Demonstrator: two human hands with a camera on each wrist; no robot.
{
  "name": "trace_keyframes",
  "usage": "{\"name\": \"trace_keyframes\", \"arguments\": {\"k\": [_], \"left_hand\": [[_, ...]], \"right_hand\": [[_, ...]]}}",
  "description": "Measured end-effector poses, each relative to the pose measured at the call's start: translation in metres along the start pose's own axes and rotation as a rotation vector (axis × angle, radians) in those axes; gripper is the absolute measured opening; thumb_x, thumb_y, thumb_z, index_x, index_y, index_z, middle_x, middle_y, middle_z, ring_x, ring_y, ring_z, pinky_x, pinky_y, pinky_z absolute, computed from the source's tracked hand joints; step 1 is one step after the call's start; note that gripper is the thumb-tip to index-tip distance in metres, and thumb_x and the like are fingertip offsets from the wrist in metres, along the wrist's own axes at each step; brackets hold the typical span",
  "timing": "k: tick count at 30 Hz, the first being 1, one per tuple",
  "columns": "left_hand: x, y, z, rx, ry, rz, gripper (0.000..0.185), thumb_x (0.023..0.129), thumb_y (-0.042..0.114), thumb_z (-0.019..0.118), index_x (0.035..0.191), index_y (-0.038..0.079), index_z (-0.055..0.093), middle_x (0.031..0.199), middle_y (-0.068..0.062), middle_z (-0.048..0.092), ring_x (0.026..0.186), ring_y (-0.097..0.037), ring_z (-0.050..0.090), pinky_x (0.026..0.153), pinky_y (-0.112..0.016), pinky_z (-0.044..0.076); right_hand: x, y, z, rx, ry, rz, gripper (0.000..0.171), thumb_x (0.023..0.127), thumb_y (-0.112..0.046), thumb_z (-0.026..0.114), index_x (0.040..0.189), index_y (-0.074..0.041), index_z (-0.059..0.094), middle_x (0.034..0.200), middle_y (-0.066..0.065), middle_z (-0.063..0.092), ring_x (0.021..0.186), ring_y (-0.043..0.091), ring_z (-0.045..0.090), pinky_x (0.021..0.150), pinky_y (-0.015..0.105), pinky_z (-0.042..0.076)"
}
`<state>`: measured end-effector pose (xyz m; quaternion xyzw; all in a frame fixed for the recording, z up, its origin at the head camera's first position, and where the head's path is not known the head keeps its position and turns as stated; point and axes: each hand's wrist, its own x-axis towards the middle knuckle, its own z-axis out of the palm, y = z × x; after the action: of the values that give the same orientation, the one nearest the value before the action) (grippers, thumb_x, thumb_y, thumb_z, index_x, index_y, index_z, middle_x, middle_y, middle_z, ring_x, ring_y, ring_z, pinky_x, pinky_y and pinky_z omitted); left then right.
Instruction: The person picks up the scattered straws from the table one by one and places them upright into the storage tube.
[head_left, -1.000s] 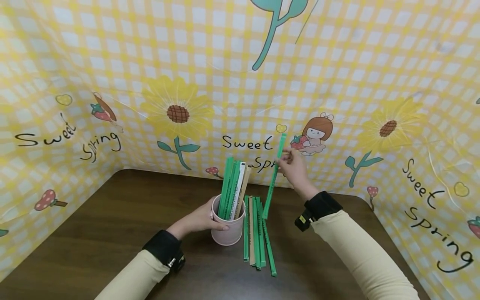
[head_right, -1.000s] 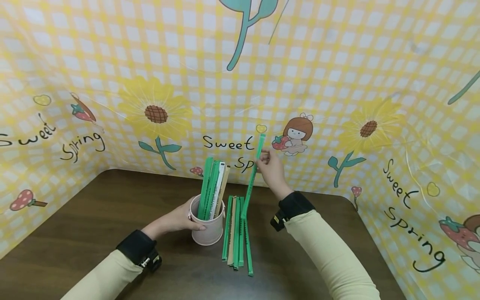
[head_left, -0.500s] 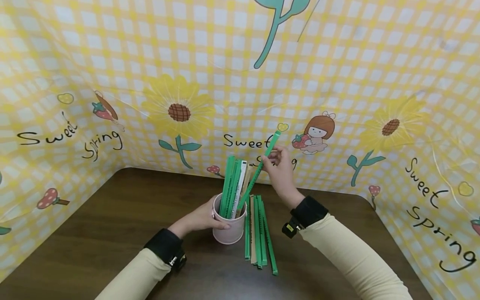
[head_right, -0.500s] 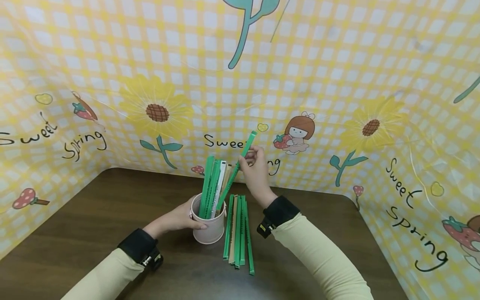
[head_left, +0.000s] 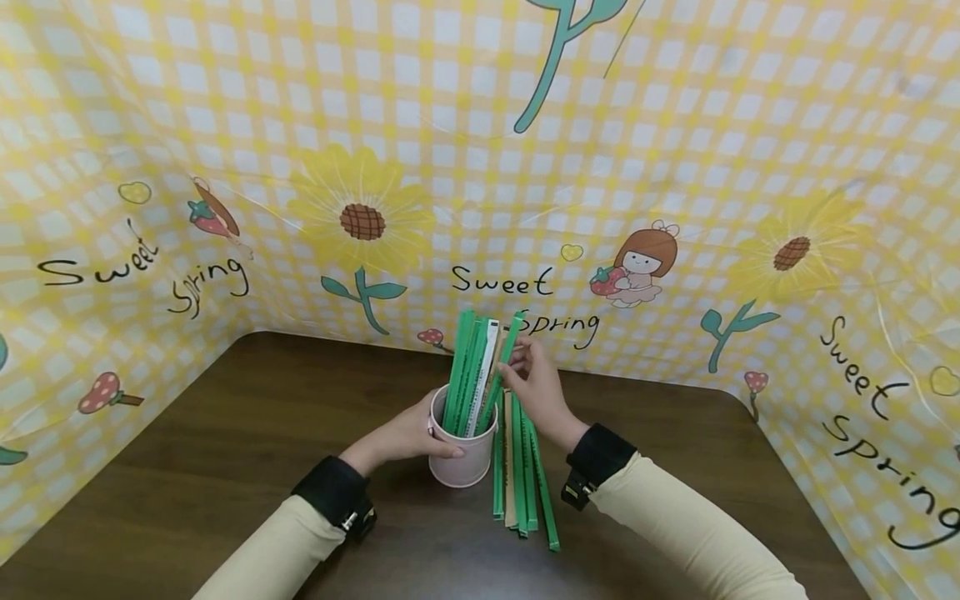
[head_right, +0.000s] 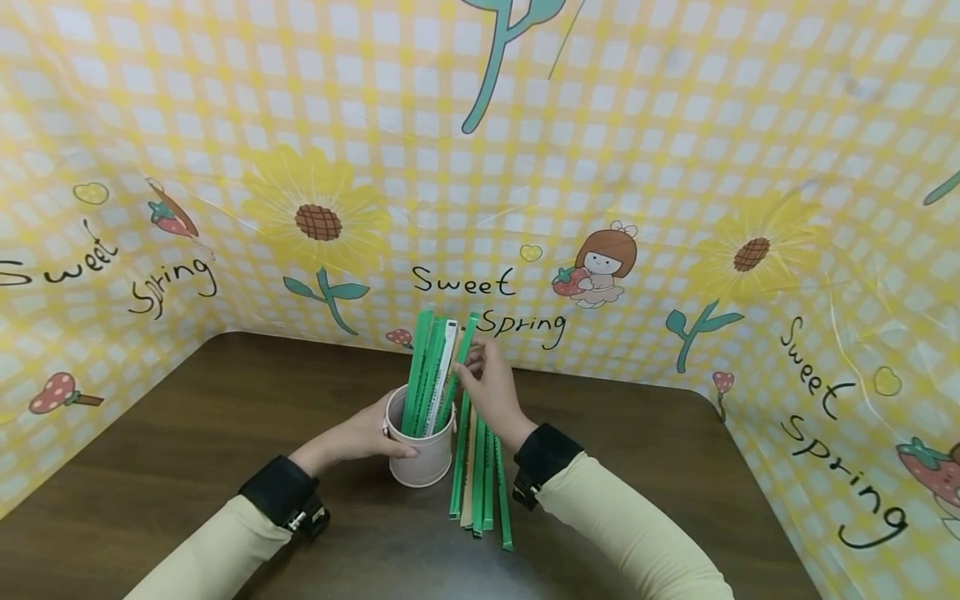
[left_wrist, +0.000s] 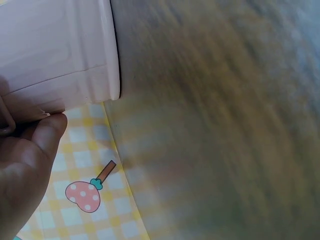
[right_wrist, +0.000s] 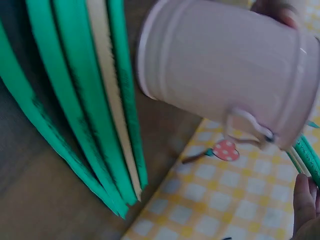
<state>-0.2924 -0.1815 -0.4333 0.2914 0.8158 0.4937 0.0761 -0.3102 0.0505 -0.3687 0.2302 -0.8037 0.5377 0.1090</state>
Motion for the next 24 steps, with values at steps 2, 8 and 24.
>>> {"name": "trace_keyframes", "arguments": {"k": [2, 8, 24], "left_hand": [[0.001, 0.000, 0.000, 0.012, -0.001, 0.004, 0.106, 0.081, 0.028, 0.088, 0.159, 0.000, 0.021, 0.150, -0.024, 0.046, 0.133, -0.034, 0.051, 0.110, -0.048, 0.043], [-0.001, 0.001, 0.000, 0.040, 0.010, -0.036, 0.109, 0.080, 0.030, 0.088, 0.159, -0.001, 0.020, 0.150, -0.025, 0.046, 0.133, -0.036, 0.051, 0.110, -0.051, 0.043], [-0.001, 0.004, 0.000, 0.079, 0.038, -0.083, 0.112, 0.078, 0.032, 0.089, 0.157, -0.004, 0.019, 0.149, -0.026, 0.044, 0.132, -0.038, 0.052, 0.110, -0.056, 0.044]], "right_hand": [[-0.003, 0.003, 0.003, -0.037, -0.008, -0.005, 0.042, 0.098, -0.001, 0.064, 0.135, 0.006, 0.045, 0.109, 0.025, 0.065, 0.095, 0.034, 0.067, 0.079, 0.028, 0.054], [-0.006, 0.009, 0.011, -0.106, -0.019, -0.028, 0.040, 0.098, -0.004, 0.066, 0.132, 0.005, 0.046, 0.104, 0.022, 0.066, 0.094, 0.033, 0.065, 0.081, 0.031, 0.051], [-0.008, 0.026, -0.008, -0.059, -0.084, 0.136, 0.042, 0.106, -0.021, 0.056, 0.141, 0.001, 0.047, 0.111, 0.019, 0.065, 0.093, 0.026, 0.064, 0.080, 0.031, 0.052]]}}
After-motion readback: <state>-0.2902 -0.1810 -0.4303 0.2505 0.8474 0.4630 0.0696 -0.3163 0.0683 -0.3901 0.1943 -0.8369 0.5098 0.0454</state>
